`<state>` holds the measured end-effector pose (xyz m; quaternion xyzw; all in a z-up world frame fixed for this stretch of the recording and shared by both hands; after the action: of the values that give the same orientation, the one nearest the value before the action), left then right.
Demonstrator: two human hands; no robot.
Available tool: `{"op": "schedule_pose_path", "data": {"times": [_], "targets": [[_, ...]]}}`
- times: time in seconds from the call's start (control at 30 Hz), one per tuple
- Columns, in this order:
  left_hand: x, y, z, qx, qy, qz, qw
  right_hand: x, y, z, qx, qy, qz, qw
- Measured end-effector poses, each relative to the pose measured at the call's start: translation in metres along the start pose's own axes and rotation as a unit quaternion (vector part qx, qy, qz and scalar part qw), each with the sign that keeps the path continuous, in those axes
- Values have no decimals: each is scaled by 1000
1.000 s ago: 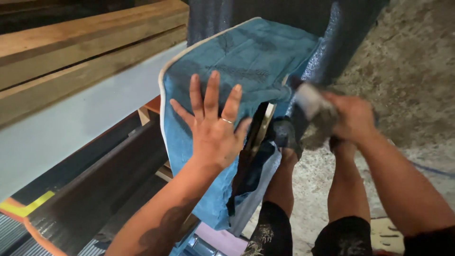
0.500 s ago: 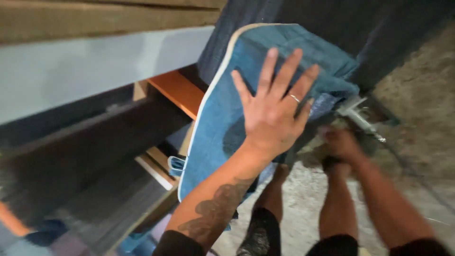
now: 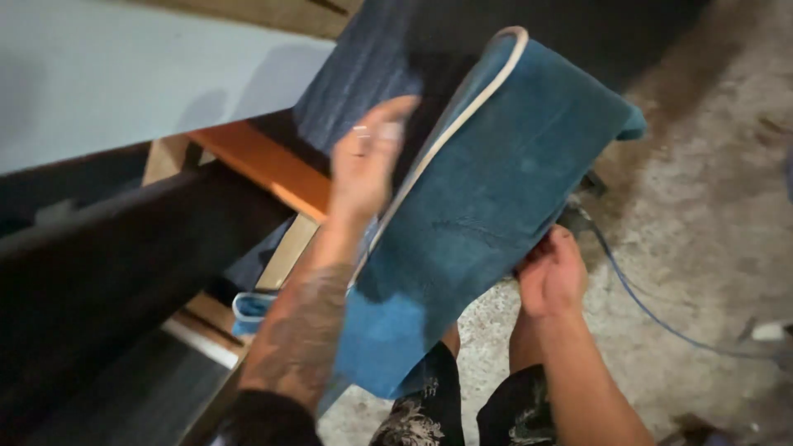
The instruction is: Securing fabric to a furniture frame using a pneumatic staple gun.
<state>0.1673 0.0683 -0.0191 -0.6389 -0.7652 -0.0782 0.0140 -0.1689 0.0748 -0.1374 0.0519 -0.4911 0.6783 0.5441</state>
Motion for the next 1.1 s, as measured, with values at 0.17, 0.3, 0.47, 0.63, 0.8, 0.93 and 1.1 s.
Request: {"op": "schedule_pose_path", "data": {"times": [0.17, 0.3, 0.47, 0.63, 0.8, 0.93, 1.1], "targets": [[25, -1, 94, 155, 126, 65, 978, 7, -36, 19, 47, -97, -48, 993], [28, -34, 102, 184, 168, 154, 956, -1, -36, 10, 11, -73, -95, 993], [33, -51, 85, 273, 206, 170, 924, -25, 4, -12, 185, 50, -145, 971], [48, -61, 87, 95, 80, 191, 974, -35, 14, -25, 149, 76, -162, 972], [43, -56, 49, -138, 53, 189, 971, -22, -24, -25, 105, 39, -205, 972], [11, -92, 2, -281, 58, 236, 928, -36, 20, -47, 131, 71, -158, 976], [24, -157, 0, -473, -38, 257, 842, -31, 31, -39, 227, 92, -121, 962]]}}
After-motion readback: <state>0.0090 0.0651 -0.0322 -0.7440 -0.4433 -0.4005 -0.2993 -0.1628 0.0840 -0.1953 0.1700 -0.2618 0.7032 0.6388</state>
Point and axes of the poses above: each hand's wrist, its own x-axis away from the middle knuckle, its own y-axis out of the back of the hand, z = x × y, the point moved 6 cm from there along -x, towards the middle knuckle, and after that the axes turned 15 degrees about z, right-handed, at the moved point
